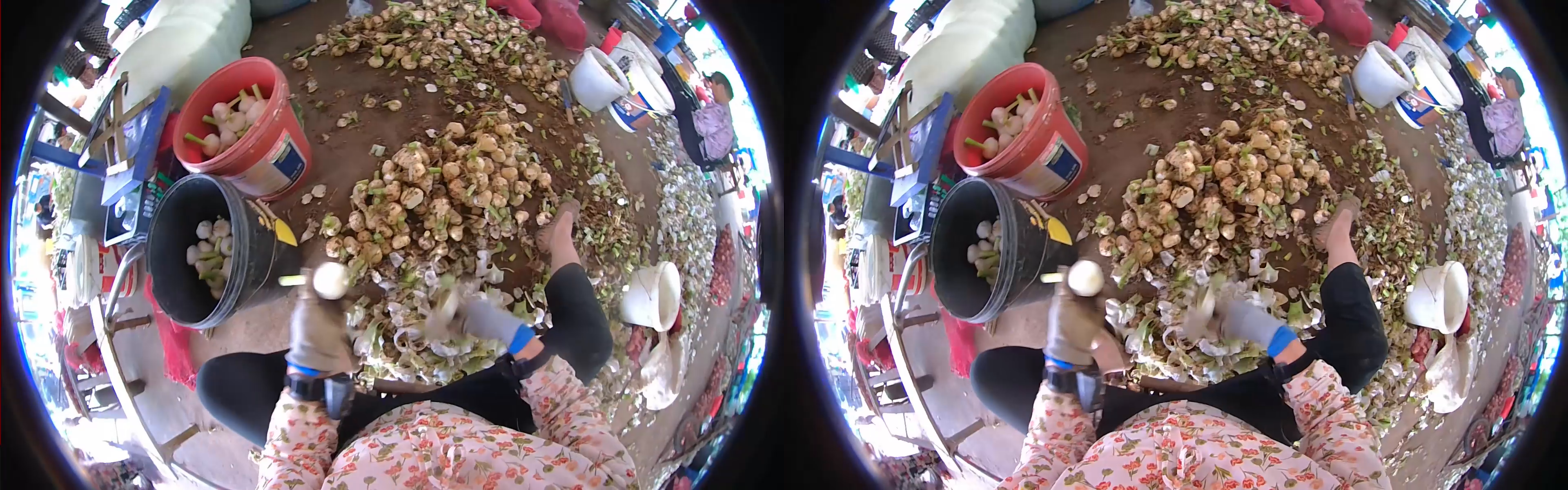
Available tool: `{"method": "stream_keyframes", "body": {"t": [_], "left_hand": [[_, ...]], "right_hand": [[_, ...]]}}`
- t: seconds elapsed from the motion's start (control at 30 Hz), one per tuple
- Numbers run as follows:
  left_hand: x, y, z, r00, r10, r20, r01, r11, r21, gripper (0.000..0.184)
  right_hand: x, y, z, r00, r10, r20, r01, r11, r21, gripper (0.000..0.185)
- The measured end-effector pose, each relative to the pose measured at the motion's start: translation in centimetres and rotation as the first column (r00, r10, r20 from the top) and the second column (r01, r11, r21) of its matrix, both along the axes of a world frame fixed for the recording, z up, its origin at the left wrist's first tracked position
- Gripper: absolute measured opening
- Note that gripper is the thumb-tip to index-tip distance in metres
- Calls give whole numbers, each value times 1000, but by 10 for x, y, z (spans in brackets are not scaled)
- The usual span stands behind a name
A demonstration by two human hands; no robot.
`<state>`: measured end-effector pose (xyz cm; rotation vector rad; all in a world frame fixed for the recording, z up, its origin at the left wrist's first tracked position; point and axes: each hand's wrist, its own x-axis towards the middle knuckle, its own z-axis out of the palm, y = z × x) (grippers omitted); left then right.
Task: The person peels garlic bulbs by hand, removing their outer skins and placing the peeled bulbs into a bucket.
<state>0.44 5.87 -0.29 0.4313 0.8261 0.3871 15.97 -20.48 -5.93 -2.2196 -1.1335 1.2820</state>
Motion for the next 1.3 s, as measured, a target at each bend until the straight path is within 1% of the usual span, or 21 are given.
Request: {"method": "stream_keyframes", "body": {"t": [0.07,0.1,0.13,0.2,0.27,0.3,0.33,0.4,0.47,0.53,0.6,0.63,0.73,0.8,0.9,1.0,1.03,1.1,1.2,1.23,1.3], "left_hand": [[-13,34,24,974,176,144,-205,953,223,31],[-19,51,40,938,280,203,-337,872,354,40],[-20,57,65,825,326,462,-435,888,149,51],[-12,65,73,783,435,445,-514,855,68,59],[-6,62,50,893,209,399,-257,964,71,53],[3,53,39,942,105,319,-120,992,28,50],[12,41,22,966,63,251,-77,996,47,40],[29,18,-5,999,-35,34,29,987,161,25],[37,-1,4,984,-176,2,175,979,-104,23],[36,-6,-25,972,-232,-38,228,970,-82,26],[34,-14,-36,967,-251,-45,250,968,-32,30],[31,-11,-37,953,-293,-76,291,956,-32,33],[33,-22,-52,905,-374,-203,410,893,187,44],[33,-31,-79,894,-418,-159,445,797,407,68],[41,-37,-36,873,-486,32,439,814,379,80],[37,-42,-19,900,-435,-29,381,752,537,73],[35,-45,-19,908,-404,-110,365,633,683,71],[33,-50,-23,929,-287,-235,324,321,890,67],[32,-59,-14,950,-220,-220,263,191,946,66],[31,-60,-10,947,-226,-228,276,210,938,65],[24,-65,-15,938,-260,-230,316,368,875,65]], "right_hand": [[0,-9,-19,902,375,216,-302,903,-307,26],[7,-8,-27,920,332,207,-258,913,-317,28],[14,-6,-31,935,293,198,-219,919,-328,29],[39,31,-22,938,-28,347,78,988,-131,26],[68,56,-67,824,-337,455,253,938,238,20],[88,85,-66,788,-179,589,200,979,30,19],[96,100,-79,688,-73,722,137,990,-30,17],[113,112,-136,527,8,850,14,1000,-18,16],[132,124,-155,575,-45,817,68,998,7,15],[148,124,-158,507,-88,858,-104,981,162,13],[148,125,-122,668,-123,734,49,991,122,11],[145,118,-136,755,-469,459,287,865,412,14],[119,98,-112,825,-465,320,136,714,687,18],[80,98,-12,930,-294,-221,367,781,506,18],[51,86,39,698,-281,-659,571,773,275,24],[20,83,51,527,-272,-805,776,540,325,47],[15,78,48,650,-352,-674,698,628,344,53],[2,78,34,716,-392,-577,664,636,392,51],[-17,85,44,745,-472,-471,666,562,491,40],[-20,85,44,660,-467,-588,744,517,424,28],[-19,81,44,694,-406,-595,705,552,446,27]]}}
